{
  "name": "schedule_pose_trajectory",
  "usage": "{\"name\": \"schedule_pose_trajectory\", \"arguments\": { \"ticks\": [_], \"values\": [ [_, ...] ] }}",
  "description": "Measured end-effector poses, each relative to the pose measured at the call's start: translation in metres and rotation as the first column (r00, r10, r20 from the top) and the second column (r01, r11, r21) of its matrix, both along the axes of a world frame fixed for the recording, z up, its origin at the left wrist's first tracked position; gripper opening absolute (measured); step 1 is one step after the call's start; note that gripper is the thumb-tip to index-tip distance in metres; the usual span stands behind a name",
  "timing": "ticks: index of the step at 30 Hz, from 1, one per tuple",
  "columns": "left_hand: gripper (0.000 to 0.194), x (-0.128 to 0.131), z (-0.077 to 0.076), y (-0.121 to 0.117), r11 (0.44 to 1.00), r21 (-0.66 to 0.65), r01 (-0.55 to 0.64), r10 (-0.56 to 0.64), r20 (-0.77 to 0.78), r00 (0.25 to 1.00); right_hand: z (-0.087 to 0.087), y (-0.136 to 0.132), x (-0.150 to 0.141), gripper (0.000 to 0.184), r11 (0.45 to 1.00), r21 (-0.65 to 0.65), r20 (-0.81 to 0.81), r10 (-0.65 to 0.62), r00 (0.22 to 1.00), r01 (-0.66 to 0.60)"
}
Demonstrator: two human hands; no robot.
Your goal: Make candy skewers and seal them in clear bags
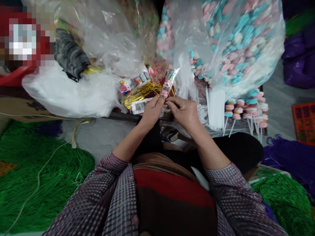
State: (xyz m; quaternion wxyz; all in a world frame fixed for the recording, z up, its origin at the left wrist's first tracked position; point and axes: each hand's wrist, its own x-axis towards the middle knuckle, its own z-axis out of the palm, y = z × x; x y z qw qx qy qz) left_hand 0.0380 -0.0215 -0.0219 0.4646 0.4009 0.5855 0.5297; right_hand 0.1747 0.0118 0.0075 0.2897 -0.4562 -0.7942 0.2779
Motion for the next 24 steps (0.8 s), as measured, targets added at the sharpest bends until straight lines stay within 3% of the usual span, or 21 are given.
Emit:
{"name": "schedule_pose_trajectory", "arguments": {
  "ticks": [3,7,13,17,19,24],
  "values": [
    [0.039,0.003,0.014,0.0,0.994,-0.099,0.043,-0.008,0.327,0.945,-0.003,-0.001,0.003,0.017,0.985,-0.169,-0.281,-0.074,0.957,0.027],
    [0.049,0.003,0.036,-0.006,0.936,-0.194,0.295,-0.112,0.629,0.769,-0.003,-0.005,0.005,0.024,0.922,-0.386,-0.474,-0.164,0.865,-0.037],
    [0.059,0.001,0.047,-0.018,0.775,-0.218,0.593,-0.236,0.772,0.591,-0.003,-0.003,0.024,0.031,0.857,-0.469,-0.585,-0.12,0.802,-0.214],
    [0.063,0.005,0.046,-0.022,0.68,-0.209,0.703,-0.268,0.822,0.503,-0.012,0.0,0.038,0.034,0.754,-0.532,-0.614,-0.031,0.789,-0.384],
    [0.064,0.008,0.045,-0.021,0.676,-0.207,0.707,-0.258,0.832,0.491,-0.015,-0.001,0.039,0.032,0.737,-0.537,-0.641,-0.039,0.766,-0.412],
    [0.046,0.012,0.045,-0.018,0.797,-0.146,0.585,-0.246,0.807,0.536,-0.017,-0.006,0.027,0.026,0.868,-0.466,-0.663,-0.212,0.718,-0.174]
  ]
}}
